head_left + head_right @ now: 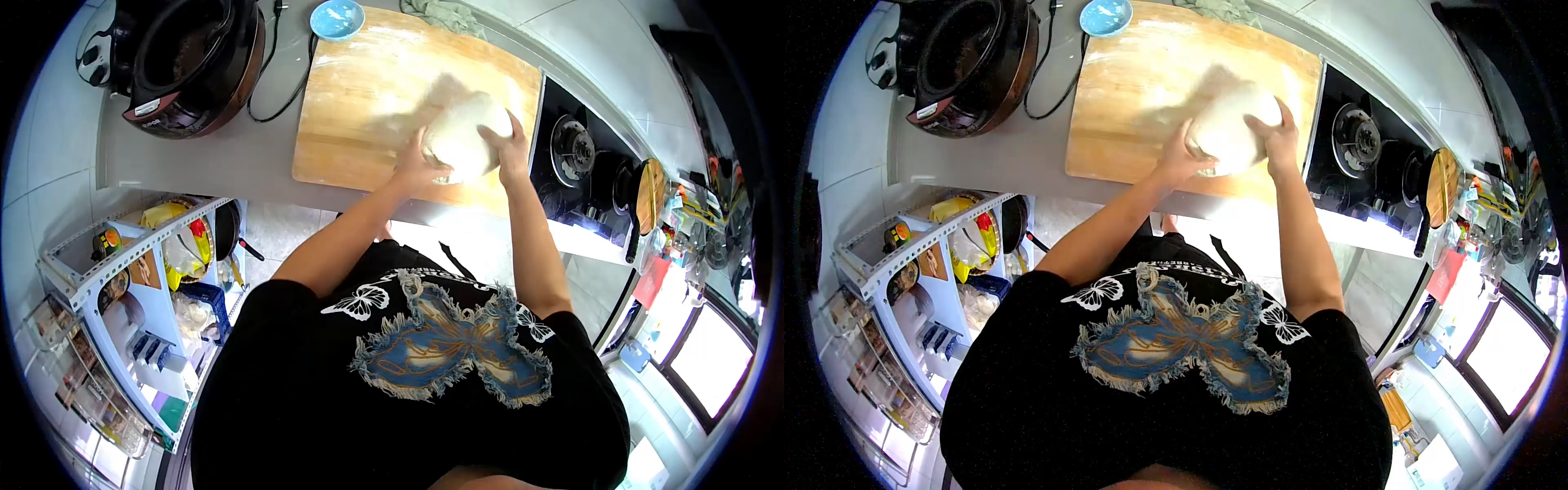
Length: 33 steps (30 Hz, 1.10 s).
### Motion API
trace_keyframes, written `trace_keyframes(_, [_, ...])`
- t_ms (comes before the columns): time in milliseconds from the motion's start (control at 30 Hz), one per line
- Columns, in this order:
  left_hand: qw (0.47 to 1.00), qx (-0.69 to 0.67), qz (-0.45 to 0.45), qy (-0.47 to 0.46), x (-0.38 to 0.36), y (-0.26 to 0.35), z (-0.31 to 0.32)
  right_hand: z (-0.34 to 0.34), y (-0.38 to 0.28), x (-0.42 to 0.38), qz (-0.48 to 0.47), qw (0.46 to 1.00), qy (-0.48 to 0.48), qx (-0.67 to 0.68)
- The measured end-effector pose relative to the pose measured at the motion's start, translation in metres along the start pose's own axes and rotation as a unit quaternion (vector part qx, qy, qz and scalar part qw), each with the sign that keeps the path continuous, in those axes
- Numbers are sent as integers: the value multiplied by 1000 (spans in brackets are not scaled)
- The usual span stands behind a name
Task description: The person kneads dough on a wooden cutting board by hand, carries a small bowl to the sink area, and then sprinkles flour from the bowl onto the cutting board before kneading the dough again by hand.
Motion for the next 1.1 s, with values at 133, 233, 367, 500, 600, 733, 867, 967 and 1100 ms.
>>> trace_keyframes(133, [971, -23, 31, 237, -21, 27, -66, 79, -55, 47, -52, 988, -143, -21])
trace_keyframes(233, [947, 8, 52, 318, -27, 63, -118, 142, -69, 92, -82, 976, -203, -6])
trace_keyframes(367, [929, 70, 79, 355, 2, 73, -151, 196, -42, 150, -99, 963, -251, 2])
trace_keyframes(500, [932, 229, 41, 278, 4, 106, -161, 205, -23, 160, -137, 909, -223, -325])
trace_keyframes(600, [866, 389, 38, 312, 19, 112, -156, 234, -60, 140, -370, 832, -179, -371])
trace_keyframes(733, [827, 409, 203, 328, 64, 120, -134, 259, -35, 154, -385, 802, -189, -417])
trace_keyframes(867, [834, 420, 210, 289, 72, 97, -127, 252, -53, 124, -423, 776, -155, -441])
trace_keyframes(967, [836, 419, 222, 278, 82, 94, -131, 255, -54, 134, -408, 781, -143, -451])
trace_keyframes(1100, [836, 410, 236, 278, 83, 85, -132, 256, -62, 137, -433, 780, -120, -436])
Point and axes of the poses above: each hand's wrist, its own x-axis towards the middle knuckle, its own z-axis out of the palm, y = z × x, the point moved 9 cm from there along x, towards the middle knuckle, and after that the axes turned 11 degrees about -z, right-handed, at the moved point
